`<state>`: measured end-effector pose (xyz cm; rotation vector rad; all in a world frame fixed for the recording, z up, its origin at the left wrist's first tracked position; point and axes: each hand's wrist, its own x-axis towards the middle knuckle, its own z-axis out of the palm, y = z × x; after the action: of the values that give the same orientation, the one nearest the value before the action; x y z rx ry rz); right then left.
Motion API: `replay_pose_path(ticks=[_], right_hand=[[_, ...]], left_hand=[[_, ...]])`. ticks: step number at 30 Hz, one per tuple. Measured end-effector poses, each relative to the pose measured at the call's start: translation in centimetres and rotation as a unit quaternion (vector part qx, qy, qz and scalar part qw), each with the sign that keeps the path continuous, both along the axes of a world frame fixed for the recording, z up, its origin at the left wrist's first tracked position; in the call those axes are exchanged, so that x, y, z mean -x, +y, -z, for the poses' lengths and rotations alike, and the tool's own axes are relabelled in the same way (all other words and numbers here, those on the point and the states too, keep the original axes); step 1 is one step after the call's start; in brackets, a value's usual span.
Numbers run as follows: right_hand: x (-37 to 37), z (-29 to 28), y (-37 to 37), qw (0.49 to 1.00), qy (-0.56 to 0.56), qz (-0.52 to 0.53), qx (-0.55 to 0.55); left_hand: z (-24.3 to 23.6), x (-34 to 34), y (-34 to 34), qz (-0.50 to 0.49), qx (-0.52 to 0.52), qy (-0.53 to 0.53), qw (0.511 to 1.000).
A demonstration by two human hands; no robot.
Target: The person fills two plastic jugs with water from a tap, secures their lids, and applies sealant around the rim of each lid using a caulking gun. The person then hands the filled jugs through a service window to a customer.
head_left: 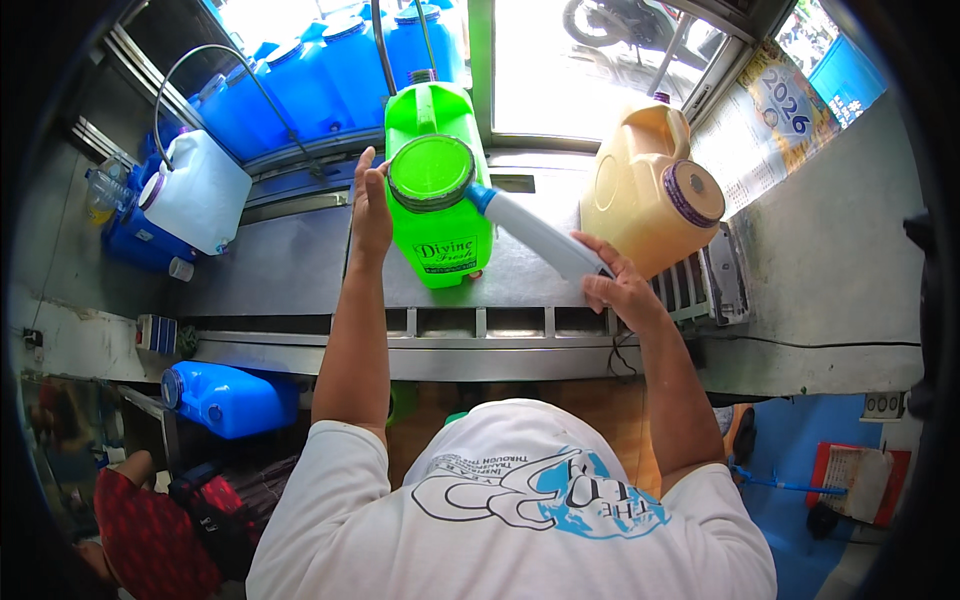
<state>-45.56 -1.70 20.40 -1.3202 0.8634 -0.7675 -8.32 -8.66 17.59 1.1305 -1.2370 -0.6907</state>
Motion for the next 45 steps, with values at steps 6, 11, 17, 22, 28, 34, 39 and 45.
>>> replay_pose_path(ticks=[6, 11, 17, 22, 28, 34, 39, 45], right_hand=[[0.1, -0.5, -1.5, 1.000, 0.025, -0.012, 0.009], [0.7, -0.1, 0.0, 0.999, -0.009, -0.033, -0.010], [0.1, 0.7, 0.4, 0.999, 0.000, -0.043, 0.020], [0.3, 0.7, 0.0, 0.997, 0.028, -0.063, 0.027], [0.8, -1.4, 0.0, 0.999, 0.043, -0.017, 0.005], [0.7, -6.5, -2.4, 0.987, 0.135, -0.036, 0.084], [-0.3, -8.9, -3.0, 0.949, 0.199, -0.095, 0.225], [0.2, -8.9, -2.2, 0.967, 0.216, -0.018, 0.132]], left_hand=[[0.4, -0.9, -1.3, 0.003, 0.013, -0.023, 1.000], [0.6, -0.7, 0.8, -0.063, -0.006, -0.093, 0.994], [0.7, 0.4, 1.0, -0.042, 0.016, -0.017, 0.999], [0.2, 0.2, 1.5, -0.049, 0.008, -0.054, 0.997], [0.3, 0.8, 1.9, -0.068, -0.003, -0.045, 0.997], [0.7, 0.1, 1.8, -0.073, 0.008, -0.069, 0.995], [0.1, 0.9, 3.0, -0.100, 0.013, -0.094, 0.990], [0.8, 0.2, 2.7, -0.098, 0.059, -0.097, 0.989]])
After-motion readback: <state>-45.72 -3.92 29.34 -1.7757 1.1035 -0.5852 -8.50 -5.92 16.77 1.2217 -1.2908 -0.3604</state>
